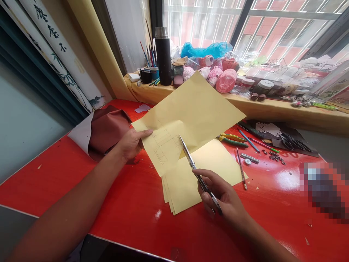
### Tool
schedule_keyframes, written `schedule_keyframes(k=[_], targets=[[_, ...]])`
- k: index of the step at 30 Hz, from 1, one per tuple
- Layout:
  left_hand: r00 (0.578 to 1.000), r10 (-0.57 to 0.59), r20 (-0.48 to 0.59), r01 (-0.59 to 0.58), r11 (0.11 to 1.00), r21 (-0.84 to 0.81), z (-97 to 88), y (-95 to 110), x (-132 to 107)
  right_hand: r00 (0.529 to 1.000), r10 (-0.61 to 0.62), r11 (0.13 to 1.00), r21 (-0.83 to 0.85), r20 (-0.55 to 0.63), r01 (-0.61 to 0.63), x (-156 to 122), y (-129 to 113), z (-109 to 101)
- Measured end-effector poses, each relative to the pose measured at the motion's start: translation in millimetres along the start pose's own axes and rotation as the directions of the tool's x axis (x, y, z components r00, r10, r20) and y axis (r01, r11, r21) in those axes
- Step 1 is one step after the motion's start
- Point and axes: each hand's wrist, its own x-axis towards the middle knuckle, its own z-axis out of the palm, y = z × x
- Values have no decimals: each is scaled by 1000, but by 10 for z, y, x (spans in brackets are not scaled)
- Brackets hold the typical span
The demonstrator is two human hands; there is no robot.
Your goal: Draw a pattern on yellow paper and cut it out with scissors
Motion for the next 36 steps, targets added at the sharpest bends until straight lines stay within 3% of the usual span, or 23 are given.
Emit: schedule_keyframes(k=[27,36], targets=[[1000,-11,12,11,998,58,-1,-30,-9,994,-77,997,19,-72,78,14,40,-10],[1000,2,20,-3,997,72,-11,-34,-5,994,-54,998,7,-91,55,15,2,-13]])
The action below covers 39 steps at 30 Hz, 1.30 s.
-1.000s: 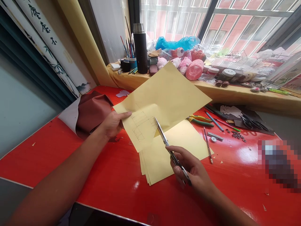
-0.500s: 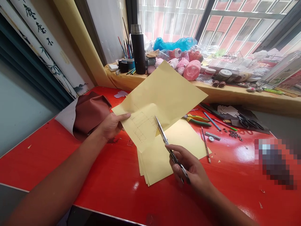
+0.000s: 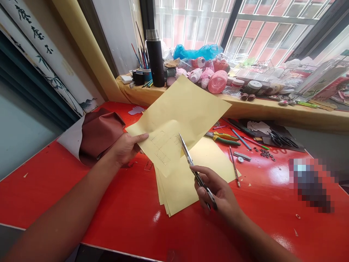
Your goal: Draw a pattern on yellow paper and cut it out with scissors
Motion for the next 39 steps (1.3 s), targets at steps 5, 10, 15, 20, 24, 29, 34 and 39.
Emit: schedule_keyframes(k=[5,10,15,20,24,29,34,39], targets=[[1000,19,8,-19,1000,-5,-17,26,18,1000,7,1000,-24,6,-7,-12,-2,-4],[999,36,8,-36,999,-41,-20,34,23,998,52,998,-40,29,-51,-14,-14,9],[997,76,0,-75,994,-82,20,54,15,994,77,996,-45,73,-74,-13,-38,30],[995,100,-16,-101,990,-95,27,54,26,989,82,995,-63,125,-74,-17,-7,16],[992,121,-26,-123,988,-97,4,41,42,983,85,993,-89,160,-72,-26,54,-3],[987,153,-46,-157,982,-101,5,47,57,981,75,993,-107,181,-56,-33,94,-3],[985,159,-64,-164,982,-97,12,51,60,987,77,990,-126,138,-60,-27,111,-5],[988,140,-59,-146,983,-109,4,37,69,989,82,990,-127,124,-66,-32,120,-16]])
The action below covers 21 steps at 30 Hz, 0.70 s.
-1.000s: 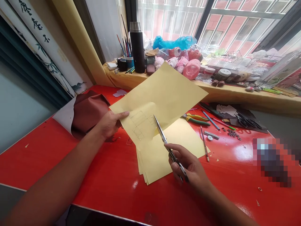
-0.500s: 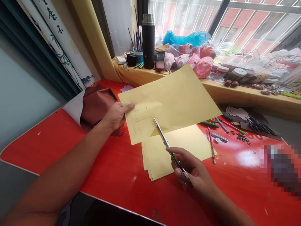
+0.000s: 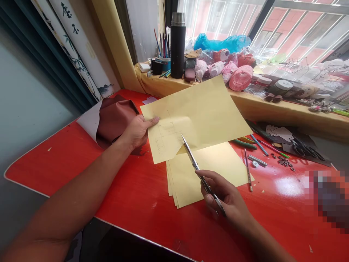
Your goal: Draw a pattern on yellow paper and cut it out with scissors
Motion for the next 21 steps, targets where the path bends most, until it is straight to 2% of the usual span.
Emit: schedule_keyframes(k=[14,21], targets=[[996,-68,51,69,998,-16,-33,-57,13,998,-47,997,58,-28,49,15,19,-2],[995,-82,49,82,997,10,-51,-70,13,999,-28,999,32,-39,29,11,17,1]])
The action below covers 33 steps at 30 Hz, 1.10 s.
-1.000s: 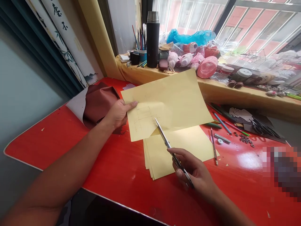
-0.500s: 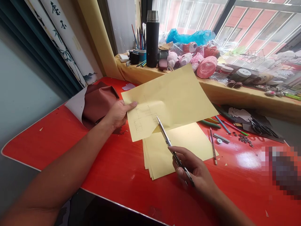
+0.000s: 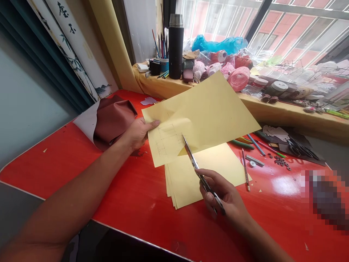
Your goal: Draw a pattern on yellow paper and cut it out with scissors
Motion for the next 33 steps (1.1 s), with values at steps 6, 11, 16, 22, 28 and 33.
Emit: schedule_keyframes(k=[6,11,16,22,28,33], targets=[[1000,-14,1,14,1000,3,-1,-2,5,1000,2,1000,-6,9,-2,2,5,-8],[1000,-27,0,27,1000,3,-2,2,5,1000,0,1000,6,23,0,3,3,-9],[999,-32,1,32,999,2,7,10,1,999,7,1000,15,37,-8,1,-3,-2],[999,-33,-2,33,999,3,22,18,-7,998,11,1000,24,58,-12,-3,-3,-6],[999,-36,-6,36,999,8,15,21,3,997,4,1000,26,82,-6,2,-11,-4],[999,-37,-11,37,999,11,6,13,16,996,2,1000,8,89,-3,1,-25,-2]])
